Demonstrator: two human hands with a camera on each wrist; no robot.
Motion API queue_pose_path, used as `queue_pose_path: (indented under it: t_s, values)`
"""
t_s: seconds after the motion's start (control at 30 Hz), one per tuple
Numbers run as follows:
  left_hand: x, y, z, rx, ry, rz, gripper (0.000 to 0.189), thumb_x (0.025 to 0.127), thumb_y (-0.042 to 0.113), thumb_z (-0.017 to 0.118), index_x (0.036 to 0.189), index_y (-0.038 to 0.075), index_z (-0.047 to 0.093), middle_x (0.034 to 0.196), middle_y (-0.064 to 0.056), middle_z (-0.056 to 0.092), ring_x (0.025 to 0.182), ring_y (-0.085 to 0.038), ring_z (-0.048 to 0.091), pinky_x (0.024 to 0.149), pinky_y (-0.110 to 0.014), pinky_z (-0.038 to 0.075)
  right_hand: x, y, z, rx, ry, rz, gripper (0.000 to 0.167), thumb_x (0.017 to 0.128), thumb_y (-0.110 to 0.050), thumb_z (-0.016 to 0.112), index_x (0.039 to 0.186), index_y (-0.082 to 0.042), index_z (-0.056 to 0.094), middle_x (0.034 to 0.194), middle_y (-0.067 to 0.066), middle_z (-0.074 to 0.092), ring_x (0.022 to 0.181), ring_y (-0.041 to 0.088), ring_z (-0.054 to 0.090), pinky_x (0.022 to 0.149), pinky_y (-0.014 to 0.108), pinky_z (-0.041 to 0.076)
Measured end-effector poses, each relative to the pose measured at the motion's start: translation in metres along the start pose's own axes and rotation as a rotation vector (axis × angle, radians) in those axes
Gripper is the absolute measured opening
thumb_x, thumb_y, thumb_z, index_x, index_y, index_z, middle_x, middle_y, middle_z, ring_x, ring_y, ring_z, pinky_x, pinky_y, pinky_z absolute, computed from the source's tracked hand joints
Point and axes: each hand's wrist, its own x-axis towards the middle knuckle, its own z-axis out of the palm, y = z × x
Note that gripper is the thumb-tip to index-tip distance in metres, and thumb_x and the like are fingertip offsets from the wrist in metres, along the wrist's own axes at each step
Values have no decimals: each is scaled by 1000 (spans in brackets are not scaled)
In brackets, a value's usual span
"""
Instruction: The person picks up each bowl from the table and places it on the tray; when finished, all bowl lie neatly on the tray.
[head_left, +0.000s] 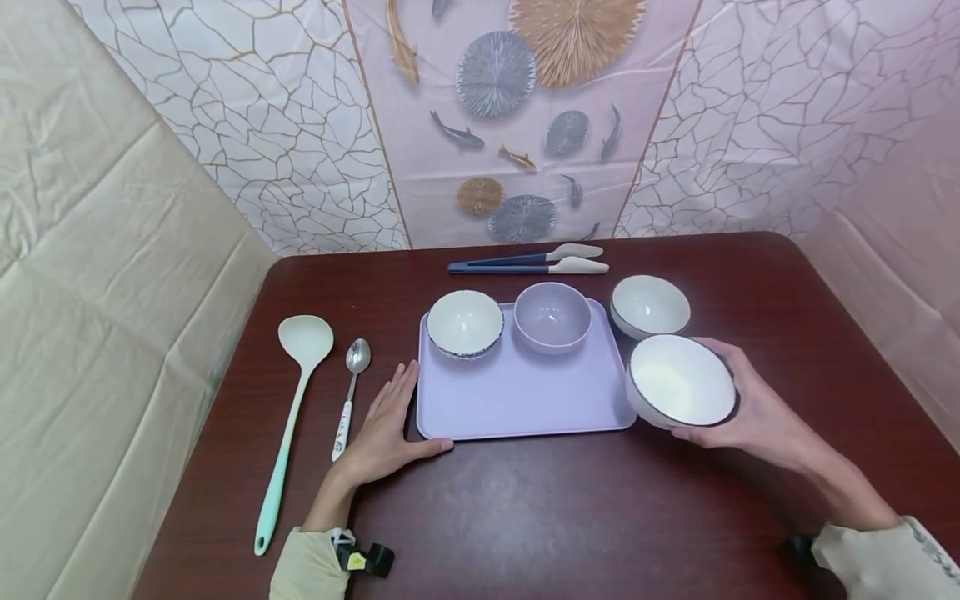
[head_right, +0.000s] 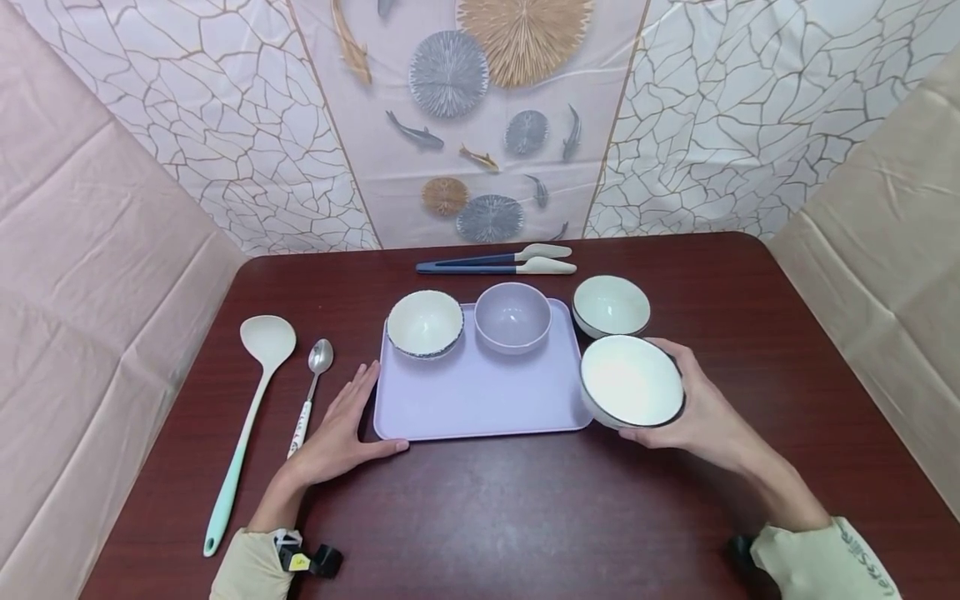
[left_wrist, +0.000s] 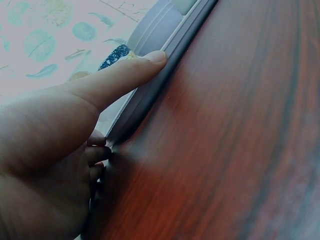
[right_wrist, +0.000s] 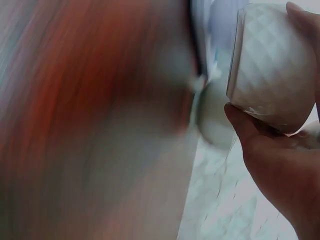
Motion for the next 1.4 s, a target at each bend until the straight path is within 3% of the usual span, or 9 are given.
queue_pose_path:
  t_s: [0.2,0.37,0.63,0.97,1.4]
  values:
    - [0,-1,-1,7,2,-8,119,76,59,77,158,7,8,163,-11,9,149,-25,1,117,-47,5,19,-30,47,114,-117,-43,113,56,-12,98,147,-15,31,139,0,45,116,16,51,94,14,40]
    - [1,-1,0,15,14,1,120,75,58,78,157,5,9,163,-11,10,149,-25,2,117,-47,6,38,-51,96,126,-183,-84,114,54,-26,99,145,-16,31,139,-2,46,119,15,49,98,19,39]
    - [1,0,2,13,43,39,118,75,55,80,156,1,13,161,-16,14,148,-32,6,116,-52,8,59,-69,153,200,-225,-102,117,51,-21,99,143,-13,28,137,2,49,118,19,52,101,37,42]
    - [1,-2,0,7,43,56,118,75,50,82,156,2,12,161,-16,13,148,-31,5,117,-50,7,71,-80,182,191,-235,-97,116,51,-26,99,142,-11,27,137,2,48,120,20,51,101,44,40]
    - [1,-3,1,10,44,50,117,75,50,82,156,2,13,161,-16,14,148,-31,6,117,-50,8,80,-82,196,145,-220,-122,117,49,-25,98,140,-6,27,135,3,48,118,18,51,101,41,41]
